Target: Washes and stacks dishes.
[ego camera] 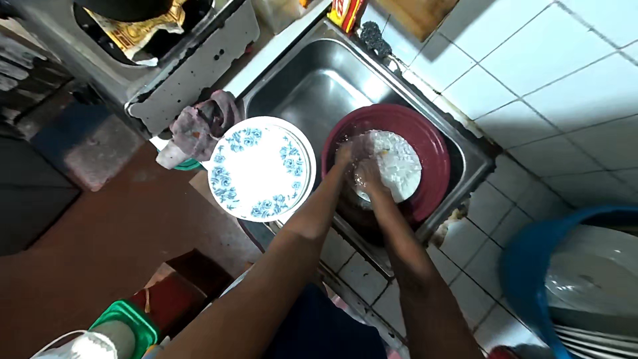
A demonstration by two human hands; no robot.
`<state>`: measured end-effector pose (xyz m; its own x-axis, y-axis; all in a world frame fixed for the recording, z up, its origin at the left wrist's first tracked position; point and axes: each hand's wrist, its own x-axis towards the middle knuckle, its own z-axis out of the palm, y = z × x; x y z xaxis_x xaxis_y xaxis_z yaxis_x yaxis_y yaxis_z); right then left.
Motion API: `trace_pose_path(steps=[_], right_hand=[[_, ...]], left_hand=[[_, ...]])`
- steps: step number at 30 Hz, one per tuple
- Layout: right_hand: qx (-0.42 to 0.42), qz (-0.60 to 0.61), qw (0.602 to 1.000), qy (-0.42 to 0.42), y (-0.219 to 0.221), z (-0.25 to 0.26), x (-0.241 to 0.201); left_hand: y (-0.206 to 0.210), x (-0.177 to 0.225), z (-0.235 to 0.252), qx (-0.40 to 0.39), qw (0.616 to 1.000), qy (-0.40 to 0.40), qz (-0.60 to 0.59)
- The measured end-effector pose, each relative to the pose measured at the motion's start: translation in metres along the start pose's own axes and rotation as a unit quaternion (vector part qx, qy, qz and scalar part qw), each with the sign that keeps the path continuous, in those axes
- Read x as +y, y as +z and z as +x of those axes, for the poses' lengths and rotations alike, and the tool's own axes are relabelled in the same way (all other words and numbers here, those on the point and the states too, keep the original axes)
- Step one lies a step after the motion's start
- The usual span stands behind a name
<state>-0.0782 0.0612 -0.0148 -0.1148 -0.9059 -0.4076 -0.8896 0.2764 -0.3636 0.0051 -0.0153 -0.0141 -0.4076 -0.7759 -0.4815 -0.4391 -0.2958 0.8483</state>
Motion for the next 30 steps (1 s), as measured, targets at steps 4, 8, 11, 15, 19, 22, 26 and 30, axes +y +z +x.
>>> trace_pose_path(steps=[4, 8, 11, 15, 19, 22, 26, 30], right_hand=[[-0.061, 0.002, 0.99, -0.125, 0.0, -0.07, 0.027], [-0.063, -0.094, 0.992, -0.06, -0.04, -0.093, 0.091], [0.021, -0.135, 0.991, -0.002, -0.043, -0.059, 0.105], [0.137, -0.086, 0.984, 0.078, -0.019, 0.002, 0.064], [0.002, 0.033, 0.996, 0.08, -0.009, -0.014, 0.014], [0.0, 0.003, 0.998, -0.069, 0.005, -0.036, 0.031], [-0.069, -0.06, 0.994, -0.054, -0.029, -0.065, 0.069], [-0.013, -0.079, 0.994, 0.076, -0.04, -0.028, 0.091]], left_hand=[[0.007, -0.001, -0.005, 0.037, 0.998, -0.003, -0.044], [0.012, 0.003, 0.012, 0.085, 0.987, -0.092, -0.099], [0.012, 0.004, 0.011, 0.058, 0.991, -0.091, -0.083], [0.011, 0.008, 0.007, 0.055, 0.993, -0.086, -0.054], [0.008, 0.009, 0.001, 0.046, 0.996, -0.07, -0.036], [0.01, 0.001, 0.004, 0.067, 0.99, -0.052, -0.111], [0.013, -0.007, 0.008, 0.078, 0.987, -0.02, -0.14], [0.011, 0.003, 0.009, 0.066, 0.992, -0.059, -0.088]])
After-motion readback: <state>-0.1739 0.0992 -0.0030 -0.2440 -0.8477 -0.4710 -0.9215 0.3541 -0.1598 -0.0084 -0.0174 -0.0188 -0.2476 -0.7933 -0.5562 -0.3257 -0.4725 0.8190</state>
